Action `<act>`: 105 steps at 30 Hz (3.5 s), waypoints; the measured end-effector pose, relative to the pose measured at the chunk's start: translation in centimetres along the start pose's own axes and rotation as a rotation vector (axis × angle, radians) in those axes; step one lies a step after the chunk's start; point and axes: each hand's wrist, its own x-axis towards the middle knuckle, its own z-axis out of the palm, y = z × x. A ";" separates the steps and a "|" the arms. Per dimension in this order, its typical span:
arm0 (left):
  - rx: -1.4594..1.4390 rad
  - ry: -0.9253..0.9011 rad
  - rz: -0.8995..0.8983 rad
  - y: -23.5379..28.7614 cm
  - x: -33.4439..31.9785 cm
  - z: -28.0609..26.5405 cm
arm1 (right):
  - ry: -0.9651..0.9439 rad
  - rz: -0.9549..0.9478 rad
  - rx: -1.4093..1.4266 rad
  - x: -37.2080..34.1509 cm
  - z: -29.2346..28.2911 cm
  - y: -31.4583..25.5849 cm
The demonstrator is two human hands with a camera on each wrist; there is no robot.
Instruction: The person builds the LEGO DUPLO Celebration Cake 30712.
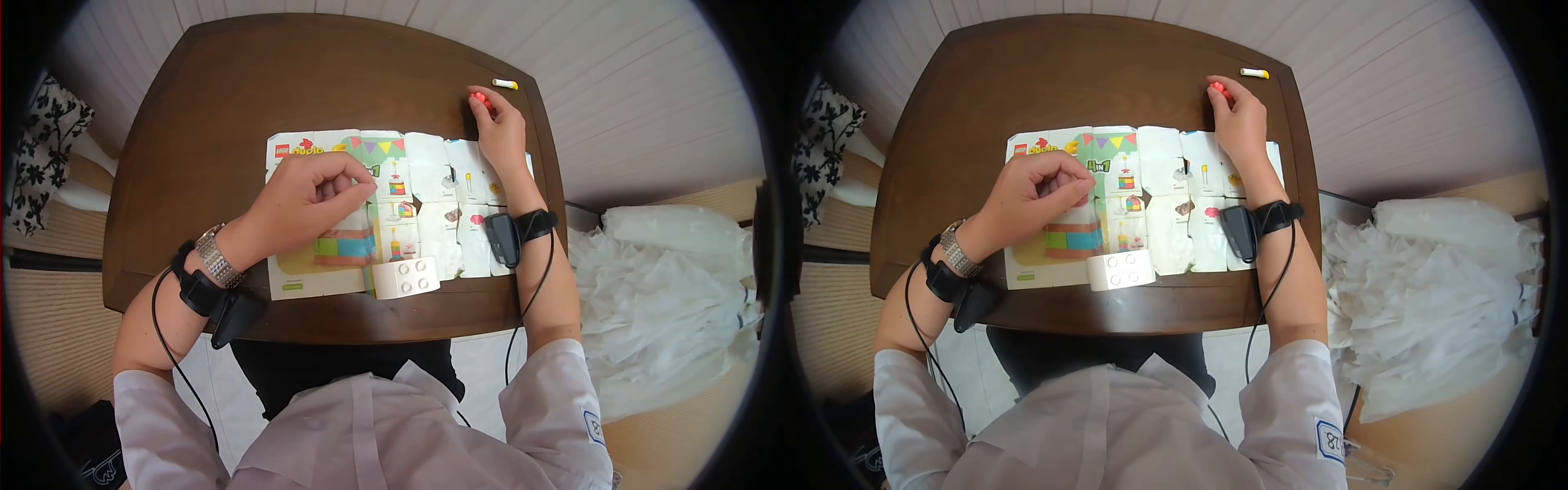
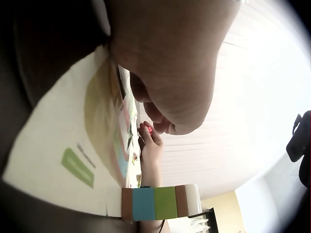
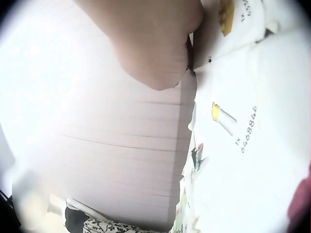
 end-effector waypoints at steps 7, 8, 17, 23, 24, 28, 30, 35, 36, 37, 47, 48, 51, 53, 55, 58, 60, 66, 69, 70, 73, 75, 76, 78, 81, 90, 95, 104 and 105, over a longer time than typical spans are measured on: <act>0.046 0.031 0.109 -0.7 0.1 -0.3 | 0.006 0.106 0.549 -0.6 -1.3 -3.8; 0.045 0.036 0.108 -0.4 0.1 -0.4 | -0.044 0.131 0.592 -0.7 -2.0 -4.6; 0.021 -0.032 0.051 -0.1 -0.2 -0.1 | -0.444 -0.163 0.573 -11.9 -7.3 -14.3; 0.017 -0.023 0.084 -0.3 -0.2 0.1 | -0.512 -0.463 0.301 -16.4 -8.2 -14.9; 0.024 -0.023 0.071 -0.2 -0.2 0.1 | -0.522 -0.441 0.297 -16.7 -8.1 -14.4; 0.028 -0.019 0.073 -0.2 -0.2 0.1 | -0.458 -0.457 0.317 -17.0 -7.7 -14.1; 0.034 -0.024 0.063 -0.4 -0.1 0.0 | -0.488 -0.450 0.288 -16.8 -7.9 -14.4; 0.029 -0.025 0.063 -0.4 -0.1 0.0 | -0.537 -0.414 0.290 -16.2 -8.2 -14.7; 0.023 -0.030 0.064 -0.4 0.0 0.0 | -0.551 -0.397 0.297 -16.2 -8.2 -14.8; 0.016 -0.034 0.066 -0.4 0.0 -0.1 | -0.552 -0.396 0.297 -16.2 -8.2 -14.9; 0.037 -0.038 0.081 -0.3 -0.2 0.1 | -0.261 -0.418 0.441 -17.0 -7.6 -12.8; 0.045 -0.038 0.078 -0.3 -0.2 0.1 | -0.245 -0.339 0.505 -17.2 -8.0 -13.1; 0.046 -0.039 0.075 -0.3 -0.2 0.0 | -0.223 -0.301 0.575 -17.2 -8.4 -13.0; 0.039 -0.038 0.076 -0.2 -0.2 0.0 | -0.356 -0.050 0.778 -17.5 -9.2 -13.1; 0.056 -0.034 0.084 -0.2 -0.3 0.0 | -0.380 -0.031 0.843 -17.5 -9.0 -13.2; 0.041 -0.033 0.064 -0.2 -0.3 0.1 | -0.369 -0.094 0.769 -17.7 -8.8 -13.7; 0.041 -0.039 0.067 -0.1 -0.2 0.1 | -0.334 -0.174 0.629 -17.7 -8.9 -13.7; 0.049 -0.034 0.084 -0.4 -0.1 0.1 | -0.292 -0.184 0.562 -18.3 -8.2 -13.6; 0.061 -0.037 0.082 -0.3 -0.1 0.1 | -0.342 -0.262 0.472 -18.2 -8.2 -13.7; 0.069 -0.042 0.076 -0.2 -0.1 0.1 | -0.371 -0.336 0.398 -18.0 -8.0 -13.6; 0.066 -0.045 0.059 -0.1 -0.1 0.2 | -0.433 -0.448 0.258 -17.5 -8.0 -13.4; 0.072 -0.054 0.047 -0.1 -0.1 0.2 | -0.481 -0.445 0.221 -17.8 -7.4 -13.4; 0.076 -0.056 0.033 -0.1 -0.1 0.3 | -0.482 -0.471 0.217 -17.9 -7.0 -13.2; 0.099 -0.073 0.025 -0.1 0.0 0.3 | -0.466 -0.470 0.234 -17.9 -6.9 -13.3; 0.139 -0.107 0.012 -0.2 0.0 0.3 | -0.436 -0.477 0.313 -17.9 -6.4 -12.9; 0.146 -0.142 -0.037 0.2 0.0 0.5 | -0.473 -0.346 0.480 -19.0 -5.2 -10.0; 0.149 -0.161 -0.035 0.3 -0.1 0.3 | -0.418 -0.279 0.477 -18.8 -5.1 -10.8; -0.027 -0.181 -0.042 -0.1 -0.2 0.1 | -0.559 -0.172 0.499 -16.9 -4.6 -12.6; -0.097 -0.234 0.015 -0.6 -0.1 -0.1 | -0.559 -0.177 0.496 -16.8 -4.4 -12.7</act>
